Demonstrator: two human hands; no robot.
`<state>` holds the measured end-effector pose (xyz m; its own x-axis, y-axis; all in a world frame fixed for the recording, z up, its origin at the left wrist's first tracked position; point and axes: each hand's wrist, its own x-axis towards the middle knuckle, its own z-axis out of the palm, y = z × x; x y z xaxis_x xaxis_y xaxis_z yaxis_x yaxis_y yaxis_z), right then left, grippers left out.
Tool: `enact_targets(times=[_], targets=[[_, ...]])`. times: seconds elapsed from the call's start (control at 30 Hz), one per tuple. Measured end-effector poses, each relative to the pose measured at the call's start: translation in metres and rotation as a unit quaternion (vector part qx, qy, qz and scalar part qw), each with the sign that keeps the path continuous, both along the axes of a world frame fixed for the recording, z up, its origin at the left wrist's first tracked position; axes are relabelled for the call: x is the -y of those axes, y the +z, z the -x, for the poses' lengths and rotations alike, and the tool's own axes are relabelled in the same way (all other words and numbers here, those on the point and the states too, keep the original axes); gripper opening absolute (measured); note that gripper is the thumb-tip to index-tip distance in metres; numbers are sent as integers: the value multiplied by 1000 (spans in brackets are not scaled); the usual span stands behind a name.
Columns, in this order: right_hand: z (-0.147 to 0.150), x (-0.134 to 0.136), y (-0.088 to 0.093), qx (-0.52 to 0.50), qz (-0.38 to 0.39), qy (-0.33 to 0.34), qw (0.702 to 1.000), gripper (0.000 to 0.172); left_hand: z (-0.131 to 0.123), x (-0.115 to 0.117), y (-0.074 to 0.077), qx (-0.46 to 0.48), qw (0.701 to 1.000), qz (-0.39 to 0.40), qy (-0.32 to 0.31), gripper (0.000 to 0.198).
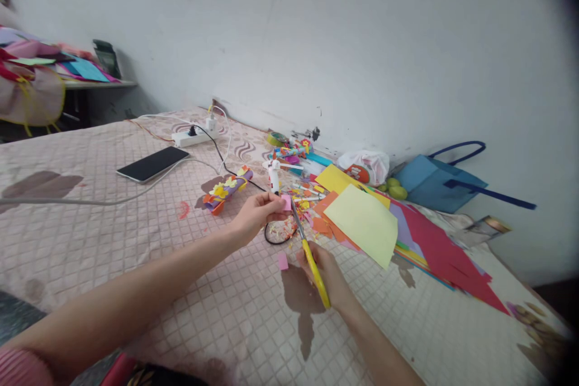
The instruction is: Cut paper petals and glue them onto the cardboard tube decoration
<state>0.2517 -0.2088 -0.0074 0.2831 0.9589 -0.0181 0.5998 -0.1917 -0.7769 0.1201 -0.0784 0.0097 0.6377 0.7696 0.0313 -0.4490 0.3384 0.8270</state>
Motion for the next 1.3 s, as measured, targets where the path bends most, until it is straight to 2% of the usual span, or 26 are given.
enact_targets(times=[0.3,0.73,0.97,1.3], targets=[[-4,0,-4,20,-17,-2,1000,29,0,-1,-1,0,1000,-1,3,20],[-1,1,1,6,15,-8,1000,26,0,-3,-2,-8,1000,-11,13,20],[-3,2,-2,24,3,-3,1000,31,1,-3,-1,-9,1000,-9,17,19],[-3,2,-2,18,1,-9,1000,29,1,-4,-1,-12,999,-14,30,21]])
